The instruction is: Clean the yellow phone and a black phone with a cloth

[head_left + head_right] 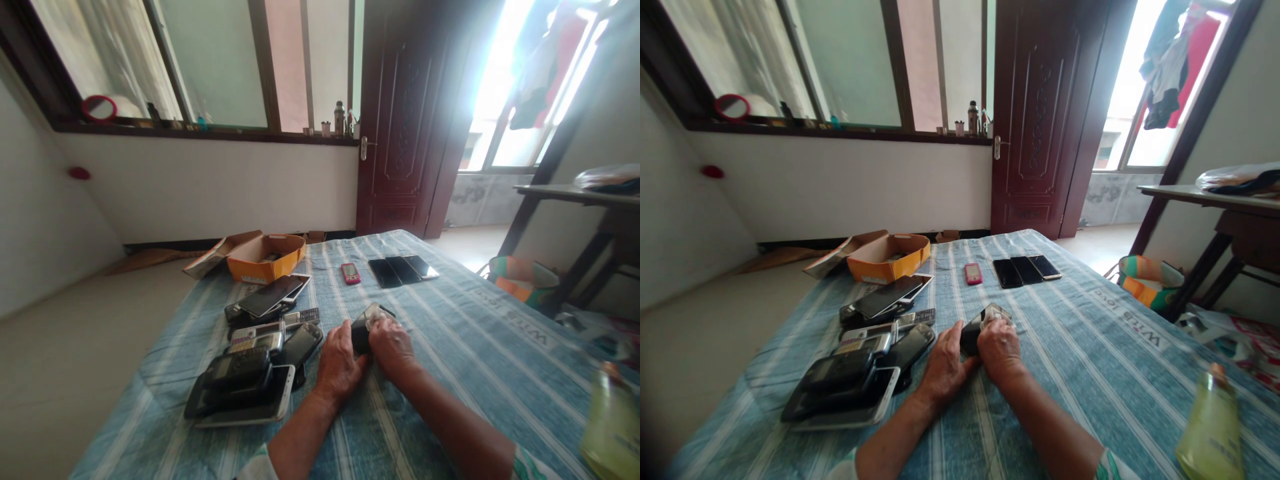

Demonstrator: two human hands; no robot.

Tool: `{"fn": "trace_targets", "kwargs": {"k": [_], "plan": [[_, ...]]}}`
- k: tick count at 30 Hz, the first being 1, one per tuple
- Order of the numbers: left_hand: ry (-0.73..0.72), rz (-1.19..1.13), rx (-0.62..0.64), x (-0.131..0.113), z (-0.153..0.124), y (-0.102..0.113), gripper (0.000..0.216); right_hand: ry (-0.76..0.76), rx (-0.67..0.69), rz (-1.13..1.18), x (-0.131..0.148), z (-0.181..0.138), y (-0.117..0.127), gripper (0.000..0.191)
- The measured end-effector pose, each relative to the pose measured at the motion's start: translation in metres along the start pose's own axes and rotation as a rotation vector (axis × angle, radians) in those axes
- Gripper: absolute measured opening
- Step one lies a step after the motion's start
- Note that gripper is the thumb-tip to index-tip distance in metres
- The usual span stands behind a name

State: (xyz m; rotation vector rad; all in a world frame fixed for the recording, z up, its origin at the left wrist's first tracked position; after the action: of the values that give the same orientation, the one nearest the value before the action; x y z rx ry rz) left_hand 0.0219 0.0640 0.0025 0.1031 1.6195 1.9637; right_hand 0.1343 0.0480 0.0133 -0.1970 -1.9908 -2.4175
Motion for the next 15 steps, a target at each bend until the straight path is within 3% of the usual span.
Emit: {"fn": "trace_targets", "kwargs": {"k": [6,15], "plan": [[-0.012,0.022,0.02,0.002,-0.001,0.0,0.063,0.134,-0.041,-0.034,0.018,-0.014,-0.01,0.033],[0.01,-0.033,-0.026,0.001,0.0,-0.002,0.069,0.008,-0.013,-0.071,-0.024,0.025,0.001,0.034]]}}
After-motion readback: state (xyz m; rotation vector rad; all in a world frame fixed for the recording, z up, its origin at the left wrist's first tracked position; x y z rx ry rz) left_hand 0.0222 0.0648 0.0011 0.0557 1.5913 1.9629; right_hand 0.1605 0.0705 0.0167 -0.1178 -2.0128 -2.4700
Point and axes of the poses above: each hand's wrist, its own z-axis towards the middle knuckle, its own y-axis out of the back of the hand, x = y × z, the point moved 4 cm from there along z, towards the middle knuckle, and after that the axes turned 12 degrees about z, right-handed, at the moved point
